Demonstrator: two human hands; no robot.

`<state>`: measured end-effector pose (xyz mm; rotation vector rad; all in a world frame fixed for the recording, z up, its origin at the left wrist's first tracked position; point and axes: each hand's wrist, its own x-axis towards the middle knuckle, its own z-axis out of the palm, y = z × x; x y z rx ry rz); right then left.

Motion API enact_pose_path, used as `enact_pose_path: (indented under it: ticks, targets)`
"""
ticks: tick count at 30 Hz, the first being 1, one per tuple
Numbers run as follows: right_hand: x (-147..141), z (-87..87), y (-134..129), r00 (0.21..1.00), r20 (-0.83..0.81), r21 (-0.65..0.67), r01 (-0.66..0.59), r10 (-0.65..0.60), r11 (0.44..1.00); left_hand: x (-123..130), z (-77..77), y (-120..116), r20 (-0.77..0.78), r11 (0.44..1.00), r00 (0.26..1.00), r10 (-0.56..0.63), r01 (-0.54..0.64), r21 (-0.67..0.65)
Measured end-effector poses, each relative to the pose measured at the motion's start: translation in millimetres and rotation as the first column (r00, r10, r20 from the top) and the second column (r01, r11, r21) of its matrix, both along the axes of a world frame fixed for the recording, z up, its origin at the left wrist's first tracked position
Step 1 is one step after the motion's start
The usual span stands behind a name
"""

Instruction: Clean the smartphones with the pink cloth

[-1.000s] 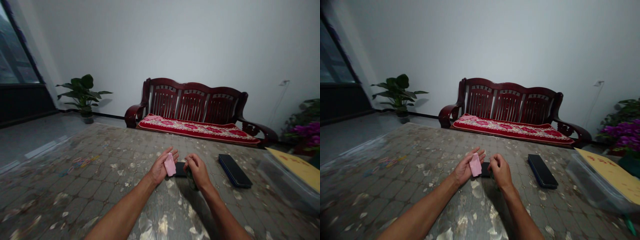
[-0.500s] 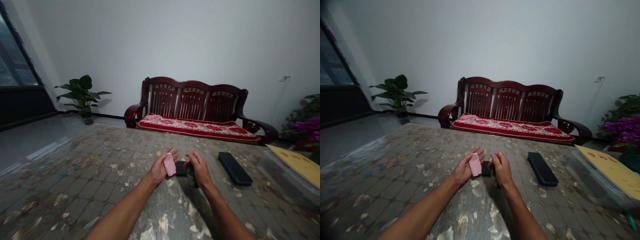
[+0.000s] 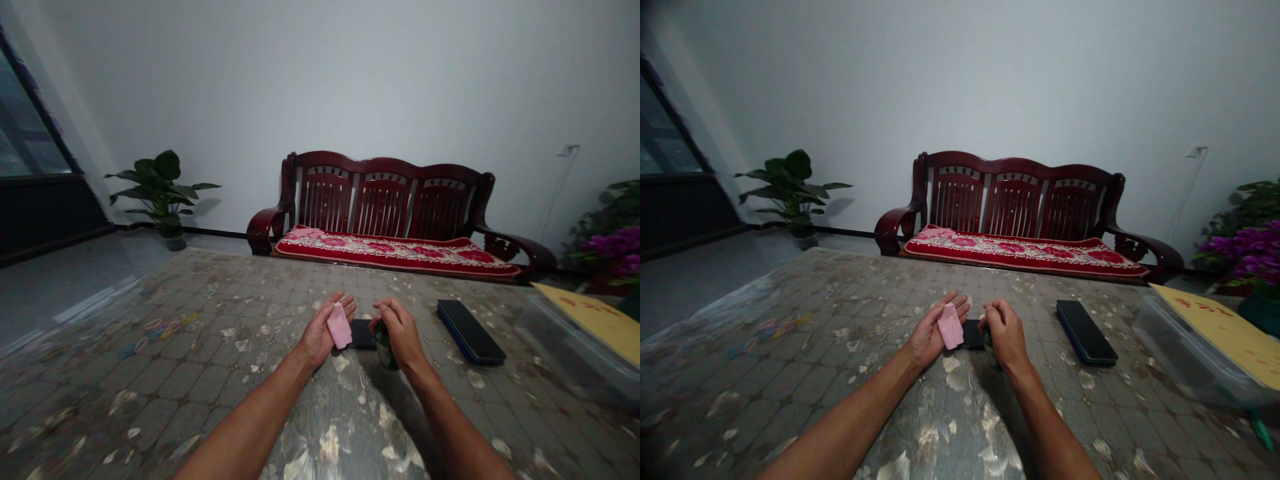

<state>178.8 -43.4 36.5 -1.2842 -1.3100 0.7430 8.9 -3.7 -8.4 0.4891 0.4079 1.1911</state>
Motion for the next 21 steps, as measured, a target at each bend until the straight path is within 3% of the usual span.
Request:
enact_pose_path:
  ticks: [21]
  targets:
    - [-2.5,1.3,-4.2,0.999,0.042,0.002,-0.012,0.012,1.000,-5.4,4.7,3.7,0.007,0.997,0.998,0.064,-0.064,-0.036]
